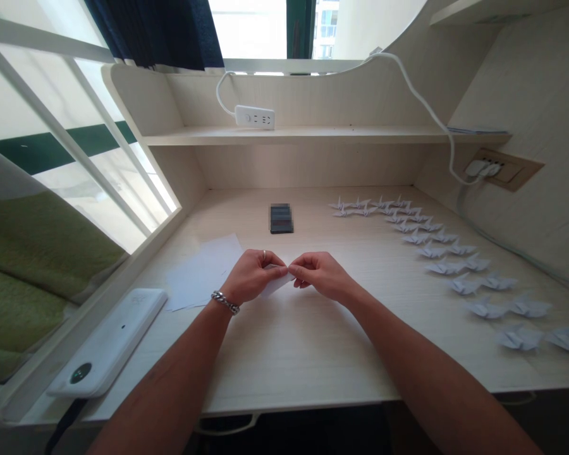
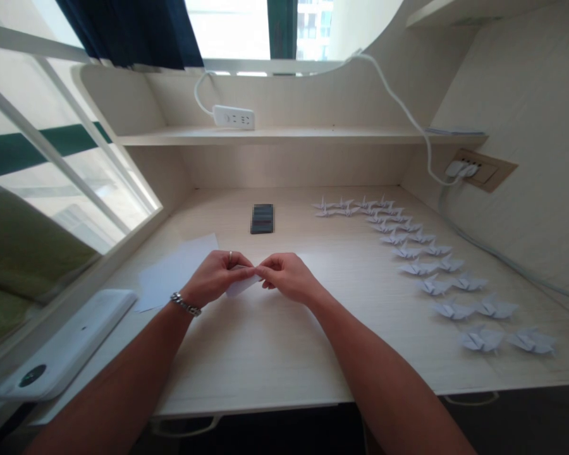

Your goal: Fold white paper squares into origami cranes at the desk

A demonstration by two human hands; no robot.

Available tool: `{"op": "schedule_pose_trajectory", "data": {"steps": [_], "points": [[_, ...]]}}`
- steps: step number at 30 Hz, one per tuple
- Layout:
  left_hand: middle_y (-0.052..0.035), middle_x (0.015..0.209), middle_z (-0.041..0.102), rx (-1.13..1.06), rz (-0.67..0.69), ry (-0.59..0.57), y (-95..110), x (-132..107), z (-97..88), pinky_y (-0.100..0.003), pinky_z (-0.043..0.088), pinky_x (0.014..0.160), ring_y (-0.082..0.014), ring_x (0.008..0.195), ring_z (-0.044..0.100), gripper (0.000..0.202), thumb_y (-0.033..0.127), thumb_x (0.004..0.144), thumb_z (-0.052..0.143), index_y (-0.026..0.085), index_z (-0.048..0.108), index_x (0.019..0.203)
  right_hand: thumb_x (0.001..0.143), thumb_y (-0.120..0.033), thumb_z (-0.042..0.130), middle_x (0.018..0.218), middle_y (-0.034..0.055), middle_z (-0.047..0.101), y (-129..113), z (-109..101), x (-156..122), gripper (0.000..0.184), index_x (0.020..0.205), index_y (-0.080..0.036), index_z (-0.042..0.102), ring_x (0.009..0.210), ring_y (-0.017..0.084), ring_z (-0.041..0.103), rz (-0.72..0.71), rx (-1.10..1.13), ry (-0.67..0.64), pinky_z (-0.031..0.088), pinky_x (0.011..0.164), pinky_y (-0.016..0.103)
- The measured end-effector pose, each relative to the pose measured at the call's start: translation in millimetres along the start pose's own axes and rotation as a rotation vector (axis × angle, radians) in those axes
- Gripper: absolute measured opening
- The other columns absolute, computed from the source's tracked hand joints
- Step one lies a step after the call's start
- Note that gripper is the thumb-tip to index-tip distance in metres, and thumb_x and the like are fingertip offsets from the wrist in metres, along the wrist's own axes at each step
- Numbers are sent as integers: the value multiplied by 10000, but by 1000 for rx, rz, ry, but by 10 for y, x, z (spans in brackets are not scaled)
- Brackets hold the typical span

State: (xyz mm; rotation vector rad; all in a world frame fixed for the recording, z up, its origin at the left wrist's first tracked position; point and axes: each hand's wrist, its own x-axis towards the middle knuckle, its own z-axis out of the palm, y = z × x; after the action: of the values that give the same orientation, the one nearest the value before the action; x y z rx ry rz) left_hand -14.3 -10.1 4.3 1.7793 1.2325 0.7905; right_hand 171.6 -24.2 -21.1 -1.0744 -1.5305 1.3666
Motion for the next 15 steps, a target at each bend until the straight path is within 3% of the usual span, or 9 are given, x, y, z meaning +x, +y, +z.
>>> {"op": "schedule_pose_trajectory", "data": {"steps": [4,8,15], "points": [[-31,591,650,-60,-27,-20,-7,11,33,-230,384,482,-131,526,530,244,380,676,687,142,733,706,781,-348,646,564,24,653,5,34,9,221,726,-134,648,523,127,626,-23,-43,71,521,544,249],[-41,612,658,-68,-37,68,-9,26,29,-229,381,485,-134,546,536,263,392,670,693,132,726,700,797,-291,611,557,26,644,-12,48,12,173,727,-136,636,512,129,621,-35,-53,125,522,543,256],[-31,616,650,-48,19,59,-23,24,49,-228,383,502,-126,552,527,275,402,718,653,135,708,686,808,-296,600,603,26,655,11,26,20,163,780,-144,652,549,131,625,-95,-142,93,507,552,245]]}}
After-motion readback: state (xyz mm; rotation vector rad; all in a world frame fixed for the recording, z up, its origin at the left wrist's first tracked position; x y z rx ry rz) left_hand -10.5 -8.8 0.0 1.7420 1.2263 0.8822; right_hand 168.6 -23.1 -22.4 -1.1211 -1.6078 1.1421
